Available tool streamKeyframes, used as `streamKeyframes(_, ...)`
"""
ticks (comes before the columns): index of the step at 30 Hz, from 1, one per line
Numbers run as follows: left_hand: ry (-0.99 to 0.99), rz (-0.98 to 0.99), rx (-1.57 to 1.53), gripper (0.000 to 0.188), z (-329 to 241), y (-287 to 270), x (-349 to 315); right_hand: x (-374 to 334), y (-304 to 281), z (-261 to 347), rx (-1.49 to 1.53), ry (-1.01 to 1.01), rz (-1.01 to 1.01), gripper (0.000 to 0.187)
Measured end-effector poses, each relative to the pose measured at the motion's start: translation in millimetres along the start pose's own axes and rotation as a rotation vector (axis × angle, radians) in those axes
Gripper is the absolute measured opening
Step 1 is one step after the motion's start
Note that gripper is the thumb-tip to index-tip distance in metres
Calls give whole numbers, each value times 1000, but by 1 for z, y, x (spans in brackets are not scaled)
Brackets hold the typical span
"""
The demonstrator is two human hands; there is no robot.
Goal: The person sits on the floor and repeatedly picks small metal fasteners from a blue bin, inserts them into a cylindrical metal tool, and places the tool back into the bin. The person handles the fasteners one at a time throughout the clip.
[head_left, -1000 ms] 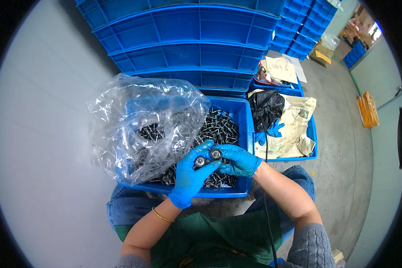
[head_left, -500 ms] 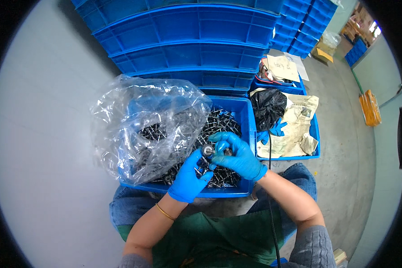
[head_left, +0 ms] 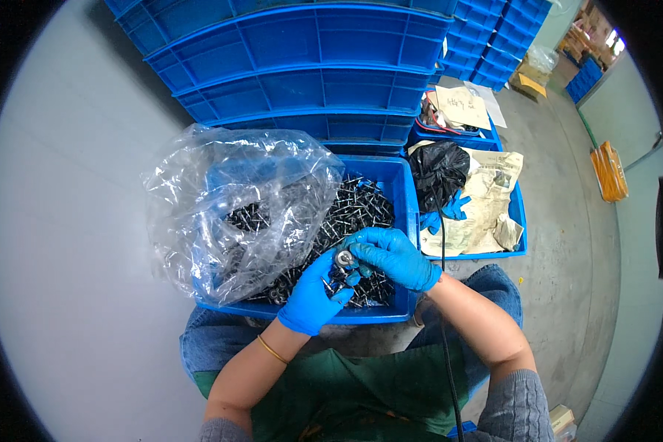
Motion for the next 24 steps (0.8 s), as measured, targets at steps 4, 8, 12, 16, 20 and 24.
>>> streamKeyframes(4,6,13,62,57,7,1,0,5,-3,-8,-73,50,-26,15)
streamKeyframes(8,-36,30,47,57,3,0,3,7,-5,-9,37,113,16,16)
streamKeyframes(12,25,-40,188,58,5,-7,3,9,-4,-12,67,116,48,16)
streamKeyframes(16,-79,-169,-252,23,2,-4,7,18,-20,-10,-69,173,-40,16)
streamKeyframes(20,-274,-331,-602,15,6,-14,16,31,-78,-24,-768,-133,-97,12)
streamKeyframes(24,-240,-188,-915,11,2,-40,10,30,-87,-69,-1503,134,243,10)
Point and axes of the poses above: each hand's wrist, its own x-axis towards the middle knuckle, its own y-axis out of the palm, z = x × y, the point moved 2 cm from there along x, towards the middle knuckle, and after that the axes turned 4 degrees about -y, right-handed, at the moved point
